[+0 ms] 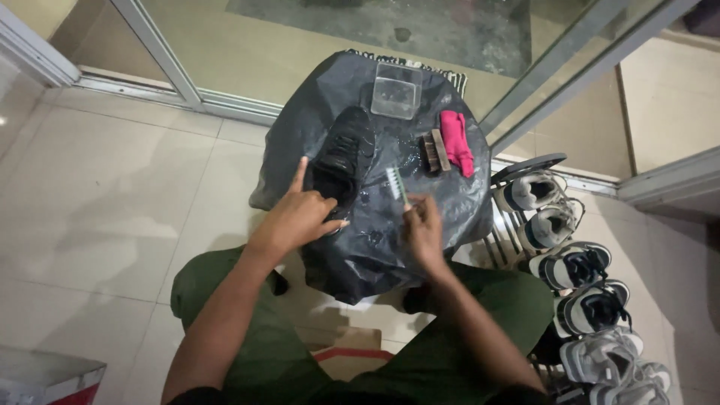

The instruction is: The person scrubs a black sneaker with a green brush, repeatedly dipping the brush into a small container of liquid. They rotate the shoe to clean different areas, including the sole and upper, and briefly place it on a nearby shoe rack before continuing to scrub.

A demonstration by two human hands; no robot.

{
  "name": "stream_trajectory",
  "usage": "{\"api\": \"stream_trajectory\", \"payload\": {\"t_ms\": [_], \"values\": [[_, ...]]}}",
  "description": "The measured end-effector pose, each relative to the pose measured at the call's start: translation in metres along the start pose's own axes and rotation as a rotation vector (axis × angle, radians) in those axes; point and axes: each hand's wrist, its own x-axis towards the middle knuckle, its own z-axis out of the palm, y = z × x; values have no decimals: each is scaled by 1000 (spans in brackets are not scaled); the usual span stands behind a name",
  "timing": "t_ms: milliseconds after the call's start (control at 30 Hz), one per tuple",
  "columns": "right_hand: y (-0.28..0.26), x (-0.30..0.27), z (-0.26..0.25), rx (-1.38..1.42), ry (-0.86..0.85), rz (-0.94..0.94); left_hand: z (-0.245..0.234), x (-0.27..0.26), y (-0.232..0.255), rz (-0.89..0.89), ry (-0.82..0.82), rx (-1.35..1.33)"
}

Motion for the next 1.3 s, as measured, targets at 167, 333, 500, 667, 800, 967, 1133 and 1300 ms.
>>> {"api": "stream_trajectory", "payload": {"t_ms": [167, 333, 500, 667, 800, 967, 1133, 1300], "values": [[15, -49, 53, 145, 17, 178, 46, 11, -18, 212, 376, 57], [14, -85, 93, 177, -15, 247, 64, 13, -21, 245, 566, 35], [-44, -138, 102, -32, -116, 248, 52, 13, -15, 296, 497, 79], [-5, -92, 108, -156, 22, 136, 65, 14, -11, 230, 676, -37], [-27, -117, 115, -180, -22, 121, 66, 16, -9, 202, 687, -55], [0, -102, 108, -230, -24, 88, 64, 20, -7, 191, 681, -79], [-12, -93, 114, -226, 33, 32, 58, 18, -1, 165, 689, -65], [-26, -149, 114, -253, -64, 148, 61, 22, 6, 150, 679, -78]]}}
